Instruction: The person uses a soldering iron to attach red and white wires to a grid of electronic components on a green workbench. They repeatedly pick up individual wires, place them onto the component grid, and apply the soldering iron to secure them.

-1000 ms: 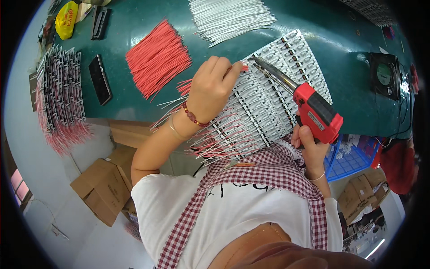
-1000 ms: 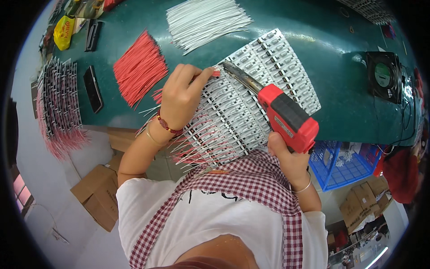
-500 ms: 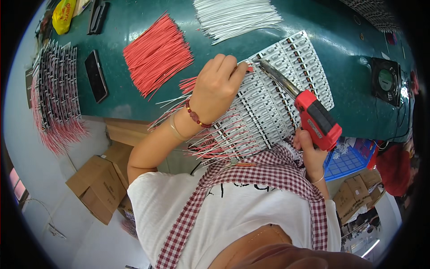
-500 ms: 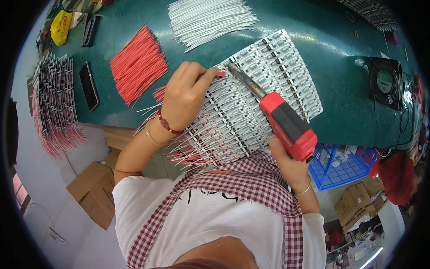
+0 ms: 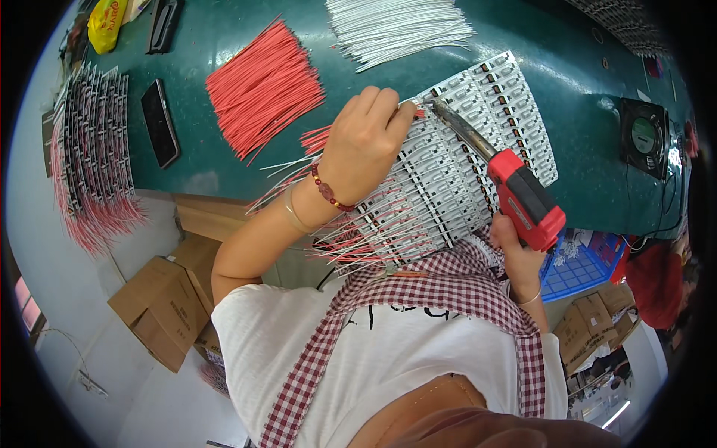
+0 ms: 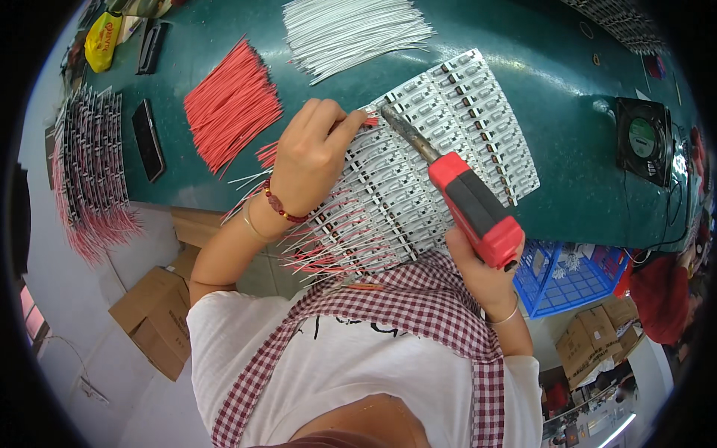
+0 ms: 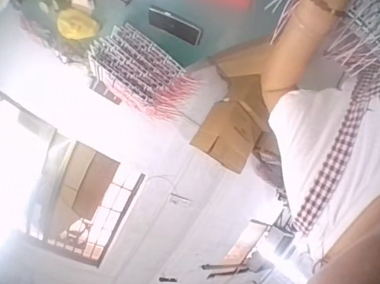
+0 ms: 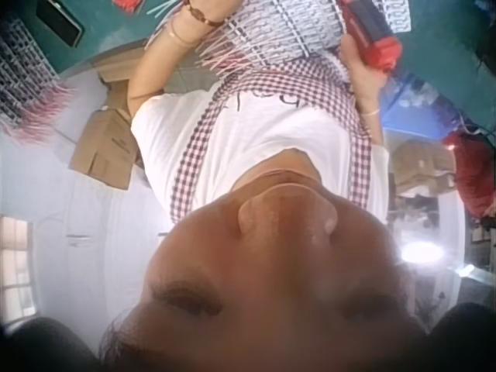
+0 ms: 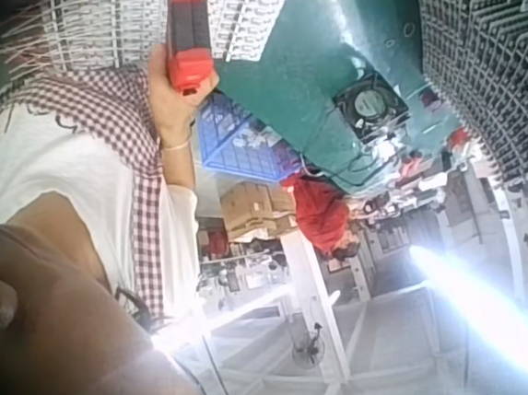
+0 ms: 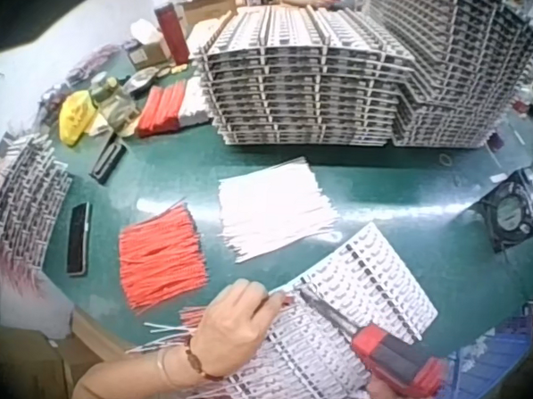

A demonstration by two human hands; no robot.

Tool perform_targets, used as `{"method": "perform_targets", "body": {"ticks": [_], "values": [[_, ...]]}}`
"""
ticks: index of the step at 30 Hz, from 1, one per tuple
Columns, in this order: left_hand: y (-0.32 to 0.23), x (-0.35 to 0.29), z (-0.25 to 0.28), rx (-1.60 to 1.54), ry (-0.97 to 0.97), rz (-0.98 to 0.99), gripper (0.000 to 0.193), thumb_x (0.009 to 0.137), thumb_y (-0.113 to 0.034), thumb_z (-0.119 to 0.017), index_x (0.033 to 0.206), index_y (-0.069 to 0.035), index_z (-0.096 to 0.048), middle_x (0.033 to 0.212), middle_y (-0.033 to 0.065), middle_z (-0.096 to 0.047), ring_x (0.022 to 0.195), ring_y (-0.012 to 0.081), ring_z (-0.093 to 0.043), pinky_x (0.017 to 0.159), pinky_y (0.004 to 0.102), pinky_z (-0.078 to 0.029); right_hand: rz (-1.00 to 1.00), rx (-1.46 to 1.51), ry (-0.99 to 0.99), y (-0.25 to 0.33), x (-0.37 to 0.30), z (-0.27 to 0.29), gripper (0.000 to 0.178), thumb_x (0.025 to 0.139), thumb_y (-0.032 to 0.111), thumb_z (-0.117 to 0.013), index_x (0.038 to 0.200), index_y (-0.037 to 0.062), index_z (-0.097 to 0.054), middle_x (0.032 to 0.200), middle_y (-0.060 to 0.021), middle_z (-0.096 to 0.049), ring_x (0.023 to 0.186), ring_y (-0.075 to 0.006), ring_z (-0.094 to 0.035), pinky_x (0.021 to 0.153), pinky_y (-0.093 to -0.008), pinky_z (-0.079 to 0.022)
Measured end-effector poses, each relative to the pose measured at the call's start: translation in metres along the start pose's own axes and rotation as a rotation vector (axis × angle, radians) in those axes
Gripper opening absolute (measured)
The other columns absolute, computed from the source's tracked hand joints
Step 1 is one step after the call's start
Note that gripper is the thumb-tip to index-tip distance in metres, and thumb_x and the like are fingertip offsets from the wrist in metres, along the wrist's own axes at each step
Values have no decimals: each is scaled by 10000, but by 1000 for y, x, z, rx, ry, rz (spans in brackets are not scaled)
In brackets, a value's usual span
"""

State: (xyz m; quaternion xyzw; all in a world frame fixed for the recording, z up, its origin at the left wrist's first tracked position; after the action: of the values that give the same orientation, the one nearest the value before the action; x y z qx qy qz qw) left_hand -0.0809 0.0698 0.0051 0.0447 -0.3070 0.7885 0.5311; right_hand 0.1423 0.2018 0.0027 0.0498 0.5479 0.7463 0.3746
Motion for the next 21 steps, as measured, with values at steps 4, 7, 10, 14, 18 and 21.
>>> {"method": "perform_targets", "body": {"ticks": [4,7,10,14,18,21], "values": [[0,1,-1,2,-13,-4,314,670,48,-609,974,4,-676,767,78,-484,705,229,-511,628,342,-445,13,-47,50,1,1,-1,211,841,93,-732,1027,11,-675,904,-60,-672,785,-141,-629,702,-304,-508],[0,1,-1,3,-9,-9,307,677,46,-610,973,3,-676,769,76,-484,706,228,-512,630,341,-446,7,32,15,4,-2,0,215,856,92,-722,1047,9,-667,928,-50,-672,799,-138,-627,705,-299,-508],[0,2,-1,9,-11,-11,294,686,38,-610,970,-1,-676,770,74,-486,707,227,-511,635,341,-444,2,72,8,4,-3,4,220,873,91,-709,1070,9,-657,941,-40,-665,805,-128,-619,705,-293,-506],[-3,5,0,60,-1,-14,258,708,5,-613,958,-15,-675,767,69,-480,709,228,-510,650,342,-434,66,66,-28,8,-3,4,454,926,245,-641,1247,-53,-520,663,-61,-552,529,-103,-477,504,-248,-392],[-7,7,2,146,6,-62,265,715,-32,-623,974,-17,-676,784,57,-505,724,220,-524,664,338,-424,73,136,-27,9,-4,3,482,926,282,-648,1252,-49,-519,653,-63,-547,520,-103,-467,498,-249,-385],[-15,3,12,129,-103,-133,304,696,-36,-636,995,-2,-681,823,51,-553,742,210,-539,658,332,-423,70,202,-7,11,-5,2,497,925,309,-652,1251,-44,-522,646,-63,-544,518,-102,-466,492,-246,-379]]}}
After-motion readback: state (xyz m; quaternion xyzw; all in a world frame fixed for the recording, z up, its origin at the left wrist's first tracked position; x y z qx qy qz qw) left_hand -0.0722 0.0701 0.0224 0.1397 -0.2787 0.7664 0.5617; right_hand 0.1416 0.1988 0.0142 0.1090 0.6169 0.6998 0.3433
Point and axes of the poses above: each hand's wrist, its own x-axis towards the middle knuckle, its own z-axis out of the back of the hand, y = z × x, the point moved 7 cm from there along x, towards the middle knuckle
